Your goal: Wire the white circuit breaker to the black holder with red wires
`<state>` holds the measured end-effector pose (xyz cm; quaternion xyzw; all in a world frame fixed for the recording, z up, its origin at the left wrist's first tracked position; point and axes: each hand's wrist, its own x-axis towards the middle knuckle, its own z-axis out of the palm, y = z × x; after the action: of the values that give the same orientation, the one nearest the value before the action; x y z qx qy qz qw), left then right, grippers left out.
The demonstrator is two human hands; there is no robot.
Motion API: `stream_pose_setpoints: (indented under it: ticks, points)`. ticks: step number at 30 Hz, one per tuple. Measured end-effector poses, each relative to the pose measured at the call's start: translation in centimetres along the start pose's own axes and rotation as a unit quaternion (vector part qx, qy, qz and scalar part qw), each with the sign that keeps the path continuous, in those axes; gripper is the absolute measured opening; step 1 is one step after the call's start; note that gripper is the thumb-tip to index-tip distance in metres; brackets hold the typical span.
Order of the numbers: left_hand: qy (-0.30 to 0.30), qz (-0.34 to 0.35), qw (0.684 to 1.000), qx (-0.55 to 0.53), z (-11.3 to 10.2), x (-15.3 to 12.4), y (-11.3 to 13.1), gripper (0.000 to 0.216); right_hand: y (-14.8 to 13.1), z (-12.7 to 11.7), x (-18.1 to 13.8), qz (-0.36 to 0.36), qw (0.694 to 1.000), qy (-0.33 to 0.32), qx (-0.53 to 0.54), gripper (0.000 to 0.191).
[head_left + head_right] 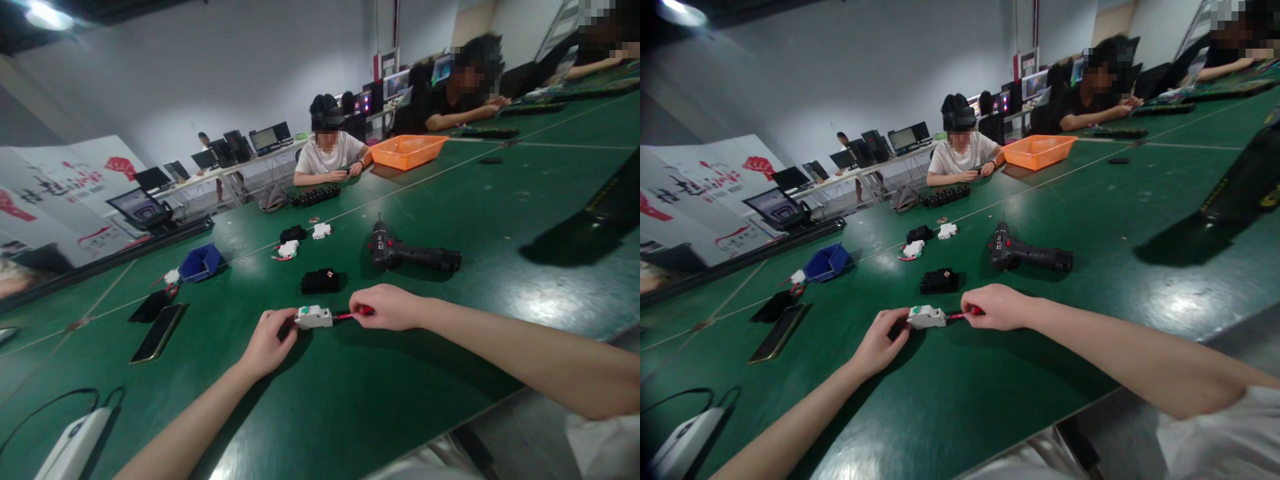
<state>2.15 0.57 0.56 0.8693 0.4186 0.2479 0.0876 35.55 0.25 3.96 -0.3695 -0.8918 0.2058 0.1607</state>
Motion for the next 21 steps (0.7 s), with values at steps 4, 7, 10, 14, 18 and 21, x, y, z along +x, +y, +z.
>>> stream_pose_setpoints:
  ticks: [4, 7, 10, 14, 18, 21]
  points:
    - [0.002, 0.003, 1.0, 0.001, -0.02, 0.0, 0.01, 0.028, 0.32, 0.15, 0.05, -0.001, 1.0, 0.014, 0.0, 0.01]
    - [0.002, 0.008, 1.0, 0.002, -0.07, -0.01, 0.05, 0.028, 0.49, 0.23, 0.1, 0.005, 1.0, 0.017, 0.004, 0.011]
    - [0.003, 0.009, 1.0, 0.004, -0.1, 0.0, 0.09, 0.028, 0.43, 0.23, 0.14, 0.015, 1.0, 0.012, 0.004, 0.011]
    - [0.0, 0.011, 1.0, 0.006, -0.07, -0.02, 0.09, 0.028, 0.26, 0.23, 0.2, 0.015, 1.0, -0.01, 0.005, 0.015]
    - [0.001, 0.014, 1.0, 0.004, 0.03, 0.0, 0.01, 0.028, 0.31, 0.32, 0.22, 0.003, 1.0, -0.016, 0.005, 0.017]
    - [-0.003, 0.016, 1.0, 0.003, 0.03, 0.07, 0.0, 0.028, 0.38, 0.39, 0.19, -0.004, 1.0, -0.009, -0.001, 0.017]
